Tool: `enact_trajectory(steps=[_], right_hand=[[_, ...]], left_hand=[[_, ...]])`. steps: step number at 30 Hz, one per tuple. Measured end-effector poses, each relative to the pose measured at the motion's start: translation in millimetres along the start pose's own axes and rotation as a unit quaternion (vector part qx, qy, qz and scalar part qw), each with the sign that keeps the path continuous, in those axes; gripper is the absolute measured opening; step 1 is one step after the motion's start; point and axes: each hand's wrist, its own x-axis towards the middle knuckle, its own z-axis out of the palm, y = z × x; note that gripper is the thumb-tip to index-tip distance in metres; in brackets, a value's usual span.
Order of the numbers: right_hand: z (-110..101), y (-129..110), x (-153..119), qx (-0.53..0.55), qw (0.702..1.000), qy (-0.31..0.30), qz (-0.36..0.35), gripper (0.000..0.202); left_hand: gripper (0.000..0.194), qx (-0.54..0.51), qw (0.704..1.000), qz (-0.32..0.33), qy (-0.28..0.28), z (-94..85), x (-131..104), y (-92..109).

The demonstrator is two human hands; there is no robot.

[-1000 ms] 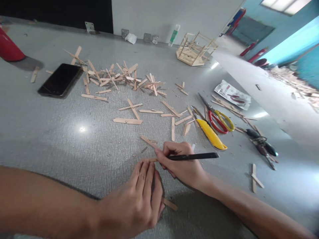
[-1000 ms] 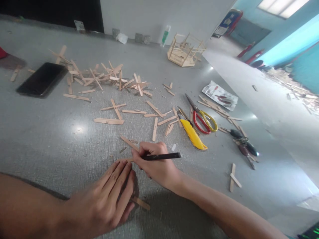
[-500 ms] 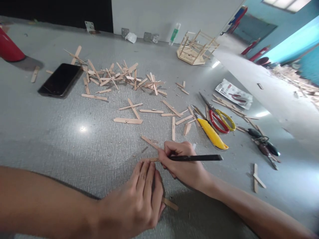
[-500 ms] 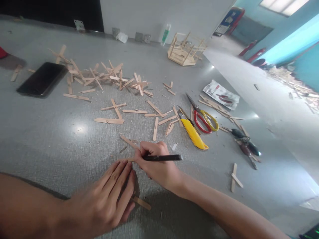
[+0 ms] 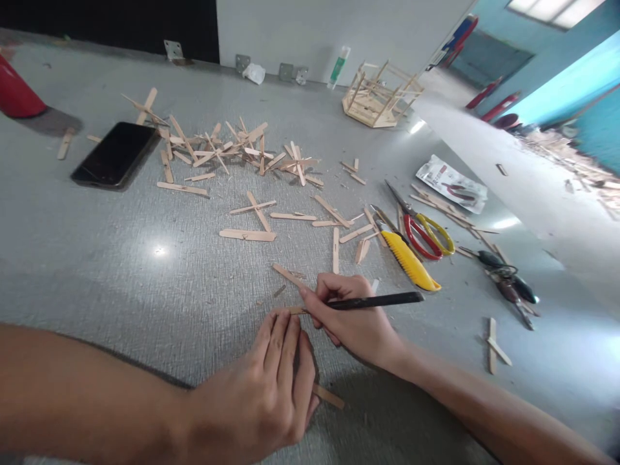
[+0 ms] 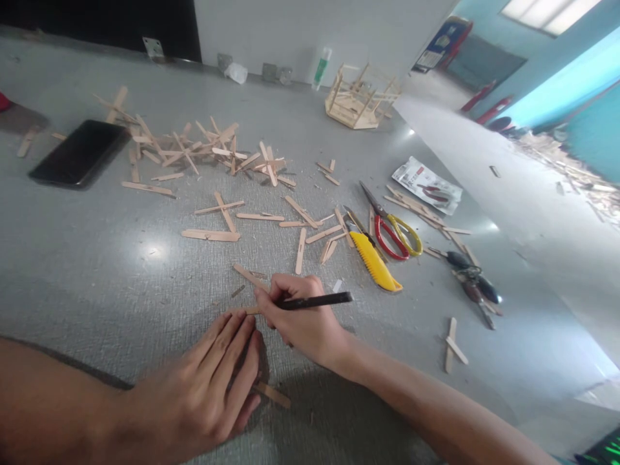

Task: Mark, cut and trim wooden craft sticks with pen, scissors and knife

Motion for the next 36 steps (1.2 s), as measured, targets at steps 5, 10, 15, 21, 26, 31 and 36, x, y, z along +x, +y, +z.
enact_trajectory(steps=[5, 10, 15, 21, 26, 31, 36], right_hand=[[-0.7, 0.8, -0.8, 0.009, 1.0, -0.011, -0.001, 0.041], [0.5, 1.9, -0.5, -0.007, 1.0, -0.008, -0.015, 0.041], [0.5, 3.2, -0.5, -0.051, 0.997, 0.008, -0.051, 0.042], [-1.2, 3.4, -0.3, -0.111, 0.99, 0.023, -0.09, 0.043], [-1.5, -0.4, -0.1, -0.102, 0.99, 0.027, -0.092, 0.042], [-0.3, 1.4, -0.8, -0.075, 0.994, 0.025, -0.073, 0.041], [1.5, 5.7, -0.9, 0.01, 1.0, -0.003, -0.022, 0.04]], left_hand=[[0.05, -0.006, 1.0, -0.009, 0.006, 0.3, 1.3, 0.6], [0.051, -0.005, 1.0, -0.003, 0.007, 1.5, 0.6, 2.1], [0.052, -0.006, 1.0, -0.005, 0.012, 3.8, 0.2, 2.3], [0.049, -0.005, 1.0, -0.002, 0.01, 0.6, 2.0, 0.1], [0.049, -0.004, 1.0, -0.005, 0.01, 0.9, 1.3, 1.2], [0.048, -0.002, 1.0, -0.005, 0.011, 2.3, 2.5, -0.4], [0.048, 0.001, 1.0, -0.017, 0.021, 3.5, 2.6, 0.2]])
